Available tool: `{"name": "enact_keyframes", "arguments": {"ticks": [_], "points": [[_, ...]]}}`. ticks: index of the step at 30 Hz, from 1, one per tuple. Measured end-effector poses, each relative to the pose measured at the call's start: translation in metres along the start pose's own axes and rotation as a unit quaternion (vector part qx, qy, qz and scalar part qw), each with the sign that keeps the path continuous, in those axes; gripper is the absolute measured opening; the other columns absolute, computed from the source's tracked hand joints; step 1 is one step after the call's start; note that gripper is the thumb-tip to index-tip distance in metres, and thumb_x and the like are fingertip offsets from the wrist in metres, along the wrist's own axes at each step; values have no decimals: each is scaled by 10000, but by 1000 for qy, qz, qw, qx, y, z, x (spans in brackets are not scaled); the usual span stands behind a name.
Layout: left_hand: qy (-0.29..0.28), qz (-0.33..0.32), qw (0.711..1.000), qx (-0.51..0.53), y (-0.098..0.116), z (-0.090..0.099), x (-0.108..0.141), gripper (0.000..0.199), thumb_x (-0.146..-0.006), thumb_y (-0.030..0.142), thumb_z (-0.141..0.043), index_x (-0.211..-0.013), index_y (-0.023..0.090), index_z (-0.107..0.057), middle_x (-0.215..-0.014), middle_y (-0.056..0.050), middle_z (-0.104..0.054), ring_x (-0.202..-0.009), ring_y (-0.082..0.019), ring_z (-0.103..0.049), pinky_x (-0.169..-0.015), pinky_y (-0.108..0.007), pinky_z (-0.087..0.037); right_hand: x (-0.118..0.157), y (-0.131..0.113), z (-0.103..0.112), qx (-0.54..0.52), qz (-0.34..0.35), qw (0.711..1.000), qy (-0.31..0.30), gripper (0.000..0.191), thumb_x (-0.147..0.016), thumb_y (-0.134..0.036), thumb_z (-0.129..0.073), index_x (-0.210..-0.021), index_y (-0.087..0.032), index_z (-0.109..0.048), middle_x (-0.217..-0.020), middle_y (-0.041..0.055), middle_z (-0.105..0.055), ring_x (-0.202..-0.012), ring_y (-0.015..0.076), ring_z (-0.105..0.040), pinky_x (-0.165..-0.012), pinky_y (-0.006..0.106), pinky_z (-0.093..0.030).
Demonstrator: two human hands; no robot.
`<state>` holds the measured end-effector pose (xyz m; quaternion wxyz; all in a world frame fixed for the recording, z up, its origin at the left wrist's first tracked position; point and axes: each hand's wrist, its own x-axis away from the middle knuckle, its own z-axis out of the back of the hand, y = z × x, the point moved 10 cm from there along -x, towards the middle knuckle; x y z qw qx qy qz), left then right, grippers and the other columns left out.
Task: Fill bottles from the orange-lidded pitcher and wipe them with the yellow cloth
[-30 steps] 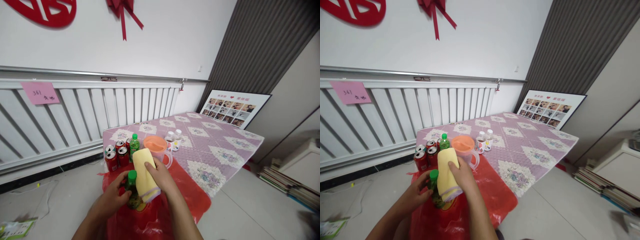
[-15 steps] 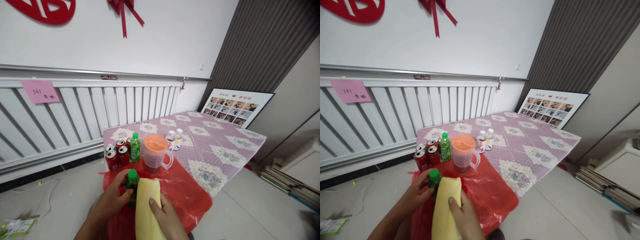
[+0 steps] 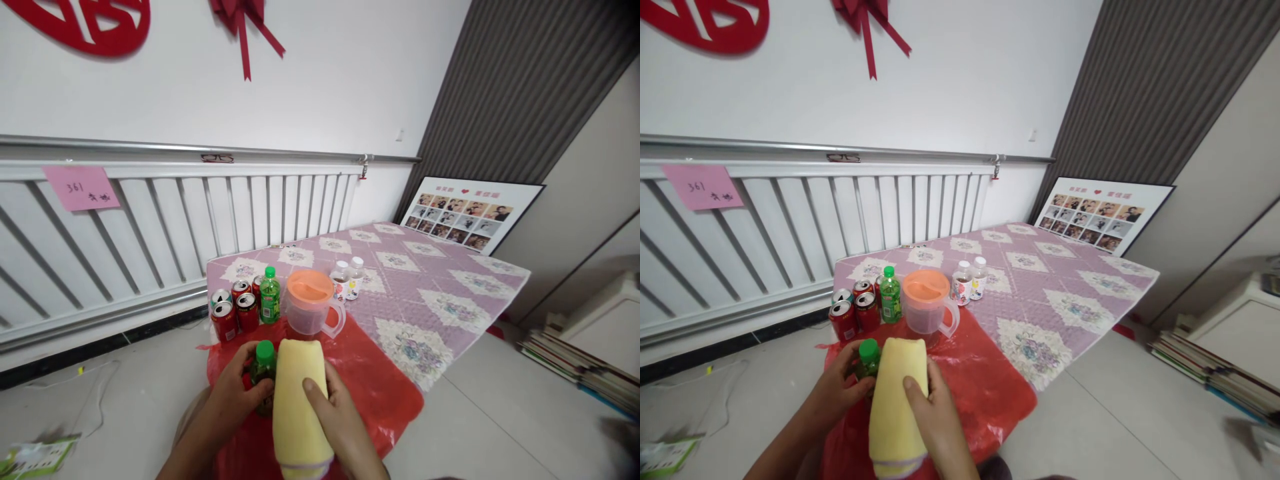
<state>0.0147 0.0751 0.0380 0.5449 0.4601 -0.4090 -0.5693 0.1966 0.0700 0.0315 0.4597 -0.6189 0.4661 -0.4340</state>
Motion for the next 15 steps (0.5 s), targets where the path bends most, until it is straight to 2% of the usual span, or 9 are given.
{"name": "enact_keyframes", "arguments": {"ticks": [3, 8, 12, 15], "points": [[-28, -15, 999, 7, 6, -3, 1, 501, -760, 179, -641, -1236, 211, -489, -1193, -86, -637, -1076, -256, -616, -947, -379, -495, -19, -8, -14, 42, 27, 998, -36, 427, -842, -448, -596, -1190, -202, -565, -1146, 114, -701, -943, 277, -685, -735, 358, -542], [-42, -25, 999, 5, 3, -1, 0, 543, -750, 123, -611, -1268, 220, -482, -1238, -74, -619, -1148, -260, -579, -1003, -393, -455, -47, 2, 1, 179, 37, 983, -7, 381, -855, -437, -523, -1074, -146, -637, -1013, 108, -730, -874, 267, -664, -741, 357, -502], [-54, -27, 998, 18, -4, -2, -2, 600, -746, 109, -606, -1315, 223, -456, -1305, -83, -582, -1213, -271, -544, -1052, -420, -420, -50, 21, 10, 214, 25, 976, -11, 297, -808, -371, -574, -946, -138, -696, -929, 105, -741, -838, 270, -656, -742, 357, -477], [-42, -41, 998, 16, -3, 1, -3, 605, -737, 110, -613, -1313, 222, -466, -1347, -92, -544, -1254, -280, -506, -1070, -424, -407, -45, 24, 12, 220, 15, 975, -20, 293, -815, -373, -576, -951, -146, -702, -904, 91, -741, -818, 261, -657, -729, 351, -477]]}}
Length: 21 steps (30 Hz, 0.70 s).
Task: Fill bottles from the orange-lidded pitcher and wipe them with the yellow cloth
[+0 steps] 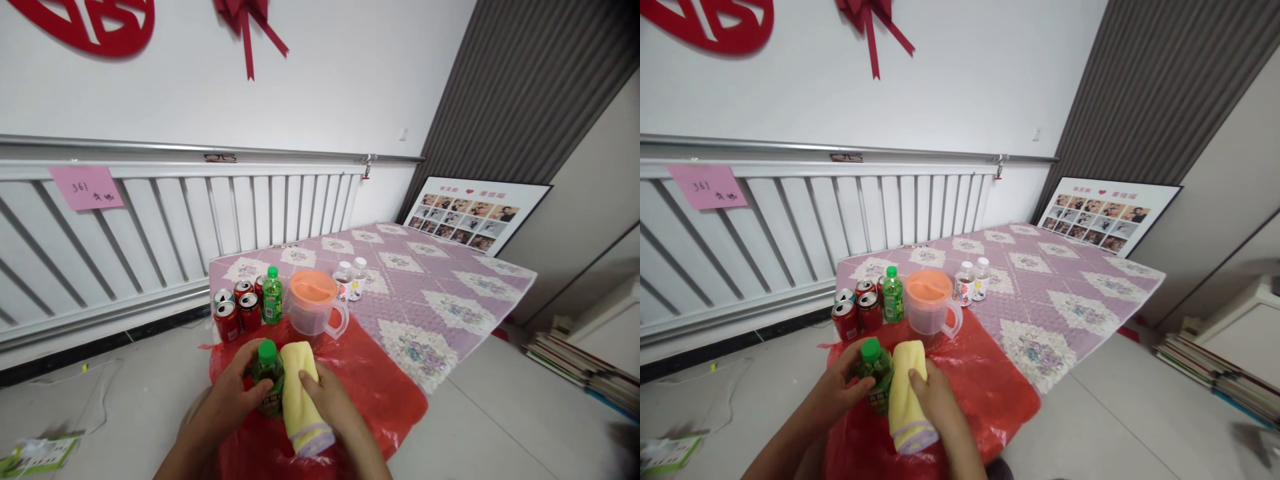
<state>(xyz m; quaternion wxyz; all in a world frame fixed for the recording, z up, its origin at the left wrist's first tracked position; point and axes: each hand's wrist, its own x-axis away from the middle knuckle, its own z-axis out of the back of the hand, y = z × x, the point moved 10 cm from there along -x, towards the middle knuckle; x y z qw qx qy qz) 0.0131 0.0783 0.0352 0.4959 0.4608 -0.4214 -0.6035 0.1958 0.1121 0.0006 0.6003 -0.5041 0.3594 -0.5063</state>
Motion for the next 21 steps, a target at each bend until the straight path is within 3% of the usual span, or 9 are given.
{"name": "enact_keyframes", "arguments": {"ticks": [7, 10, 16, 21], "points": [[-5, -16, 1000, -16, 7, 1, 0, 525, -749, 145, -626, -1259, 221, -524, -1236, -79, -599, -1151, -275, -562, -999, -400, -464, 3, -48, 10, -82, 11, 996, -15, 395, -862, -465, -556, -1123, -180, -635, -956, 60, -721, -787, 221, -649, -678, 319, -490], [-11, -15, 1000, -7, 9, 0, -1, 540, -763, 168, -628, -1288, 224, -515, -1246, -81, -606, -1141, -275, -570, -994, -402, -467, -3, -62, 3, -144, 12, 989, -36, 388, -824, -481, -617, -1071, -185, -656, -911, 39, -722, -747, 202, -643, -656, 299, -488], [-10, -24, 1000, -4, 9, 1, -3, 508, -770, 203, -641, -1266, 206, -533, -1275, -94, -601, -1171, -278, -556, -1010, -406, -454, -22, -26, -12, -187, -36, 982, -14, 438, -772, -527, -640, -992, -149, -653, -780, 29, -708, -667, 193, -631, -617, 297, -481], [-10, -18, 1000, 2, 11, 0, -2, 500, -771, 190, -632, -1257, 203, -517, -1285, -94, -592, -1170, -273, -557, -1016, -415, -446, -4, 7, -20, -208, -58, 976, 13, 494, -787, -579, -592, -1040, -155, -604, -809, 52, -715, -674, 214, -657, -607, 318, -507]]}}
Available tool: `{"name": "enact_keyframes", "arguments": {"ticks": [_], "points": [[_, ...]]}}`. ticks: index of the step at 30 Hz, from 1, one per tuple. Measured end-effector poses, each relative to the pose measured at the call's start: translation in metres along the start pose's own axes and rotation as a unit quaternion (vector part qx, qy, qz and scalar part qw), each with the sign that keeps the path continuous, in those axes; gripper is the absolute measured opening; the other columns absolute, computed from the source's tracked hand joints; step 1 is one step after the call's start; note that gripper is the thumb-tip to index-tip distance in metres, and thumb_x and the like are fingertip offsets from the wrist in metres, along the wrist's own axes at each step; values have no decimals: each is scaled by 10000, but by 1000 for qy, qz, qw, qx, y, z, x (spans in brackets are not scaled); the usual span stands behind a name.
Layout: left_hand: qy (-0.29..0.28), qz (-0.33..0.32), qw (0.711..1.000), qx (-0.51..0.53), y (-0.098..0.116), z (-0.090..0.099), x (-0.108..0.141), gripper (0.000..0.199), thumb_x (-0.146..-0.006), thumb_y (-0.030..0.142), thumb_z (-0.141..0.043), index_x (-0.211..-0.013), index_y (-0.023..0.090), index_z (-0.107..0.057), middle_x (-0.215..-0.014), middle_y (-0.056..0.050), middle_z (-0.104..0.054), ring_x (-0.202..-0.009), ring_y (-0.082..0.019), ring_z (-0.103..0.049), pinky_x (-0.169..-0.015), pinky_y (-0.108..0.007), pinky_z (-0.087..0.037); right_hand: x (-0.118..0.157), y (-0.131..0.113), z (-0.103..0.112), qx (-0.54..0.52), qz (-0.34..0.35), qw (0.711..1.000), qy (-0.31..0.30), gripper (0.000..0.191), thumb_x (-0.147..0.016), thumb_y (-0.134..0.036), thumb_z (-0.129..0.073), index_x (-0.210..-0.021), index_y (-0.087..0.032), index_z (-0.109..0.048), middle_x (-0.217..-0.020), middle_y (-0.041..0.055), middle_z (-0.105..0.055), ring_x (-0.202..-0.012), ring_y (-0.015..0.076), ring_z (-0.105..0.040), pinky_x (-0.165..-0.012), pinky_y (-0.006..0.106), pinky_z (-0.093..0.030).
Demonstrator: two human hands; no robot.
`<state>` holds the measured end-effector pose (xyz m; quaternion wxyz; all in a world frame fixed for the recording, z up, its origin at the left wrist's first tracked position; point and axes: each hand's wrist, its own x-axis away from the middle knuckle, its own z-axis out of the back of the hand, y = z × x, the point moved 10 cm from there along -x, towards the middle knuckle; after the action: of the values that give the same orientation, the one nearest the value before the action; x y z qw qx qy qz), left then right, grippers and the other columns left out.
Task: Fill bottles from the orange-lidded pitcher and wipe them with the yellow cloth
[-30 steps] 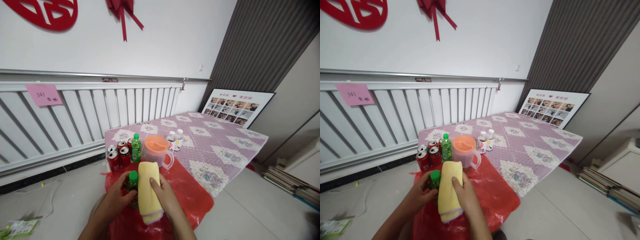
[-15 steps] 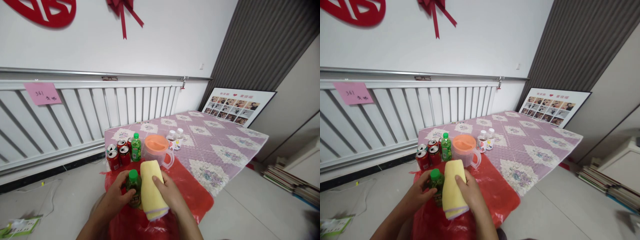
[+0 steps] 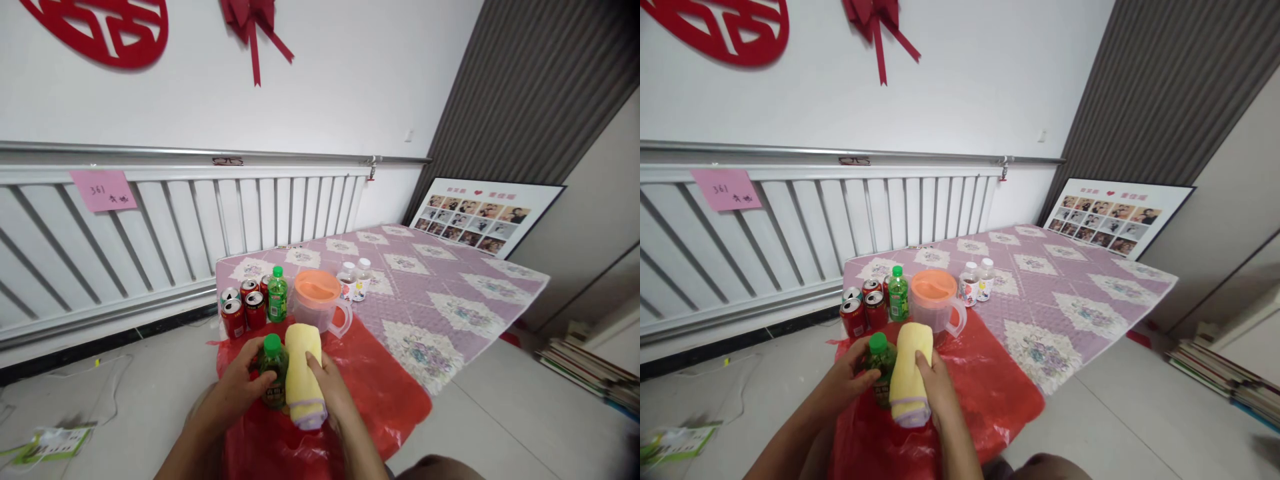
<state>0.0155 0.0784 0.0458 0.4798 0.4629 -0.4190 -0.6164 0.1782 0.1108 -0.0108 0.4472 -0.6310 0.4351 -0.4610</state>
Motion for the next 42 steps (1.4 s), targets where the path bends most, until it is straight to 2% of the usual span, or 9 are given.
{"name": "enact_keyframes", "arguments": {"ticks": [8, 15, 18, 22, 27, 31, 36, 39, 42], "points": [[42, 10, 999, -3, -3, 2, 1, 519, -750, 155, -632, -1251, 192, -502, -1239, -91, -608, -1143, -265, -579, -996, -419, -466, 45, 34, 5, 32, -12, 999, 6, 553, -760, -611, -627, -1096, -173, -594, -1062, 114, -727, -938, 294, -696, -743, 371, -548], [76, 10, 997, -22, 4, 0, 3, 508, -759, 169, -630, -1245, 184, -485, -1218, -97, -600, -1125, -265, -582, -964, -432, -483, 51, 3, 8, -95, 33, 994, 52, 750, -717, -519, -721, -1301, -207, -370, -1231, 150, -650, -1024, 299, -679, -839, 417, -551], [76, 2, 997, -17, 6, -1, 4, 481, -768, 197, -638, -1228, 180, -496, -1209, -102, -601, -1117, -261, -586, -978, -432, -473, 49, -11, -9, -95, 61, 993, 20, 671, -723, -442, -730, -1268, -194, -427, -1236, 152, -651, -1050, 302, -665, -871, 430, -536], [83, 1, 996, -31, 4, 1, 5, 487, -775, 202, -620, -1244, 180, -493, -1243, -109, -582, -1154, -270, -563, -996, -443, -456, 44, 1, -16, -30, 47, 998, 4, 538, -710, -386, -711, -1170, -159, -548, -1175, 160, -685, -1031, 317, -668, -876, 453, -526], [61, -7, 998, -28, 10, 0, 5, 500, -757, 174, -616, -1245, 199, -508, -1220, -87, -602, -1144, -270, -573, -978, -418, -473, 42, 24, 6, 44, 25, 999, 0, 533, -654, -374, -741, -1130, -172, -608, -1115, 137, -719, -1041, 340, -662, -895, 478, -512], [12, 7, 1000, -15, 13, -1, 1, 500, -730, 125, -605, -1218, 209, -533, -1175, -67, -635, -1079, -251, -609, -947, -377, -493, 44, 29, 32, 9, -23, 1000, 13, 562, -681, -484, -726, -1126, -172, -586, -1108, 143, -722, -1014, 343, -678, -847, 463, -538], [-50, 13, 999, -15, 11, -4, -5, 539, -687, 70, -573, -1207, 211, -547, -1179, -49, -646, -1100, -248, -604, -977, -373, -472, 35, -20, 55, -26, 18, 997, 66, 614, -713, -532, -702, -1202, -204, -527, -1170, 138, -696, -1013, 329, -676, -792, 425, -555], [-51, 16, 999, -1, 6, -6, -4, 607, -687, 67, -569, -1270, 224, -505, -1249, -56, -619, -1159, -253, -582, -1030, -395, -438, 29, -70, 49, 15, 104, 993, 60, 509, -728, -442, -711, -1152, -226, -529, -1180, 116, -684, -1023, 297, -659, -799, 377, -545], [-28, 22, 999, 27, 1, -6, -1, 655, -714, 91, -578, -1334, 235, -427, -1327, -78, -569, -1230, -261, -541, -1071, -419, -401, 29, -107, 35, 72, 195, 976, 59, 502, -656, -330, -783, -1089, -239, -546, -1077, 90, -700, -880, 252, -665, -754, 338, -540]]}}
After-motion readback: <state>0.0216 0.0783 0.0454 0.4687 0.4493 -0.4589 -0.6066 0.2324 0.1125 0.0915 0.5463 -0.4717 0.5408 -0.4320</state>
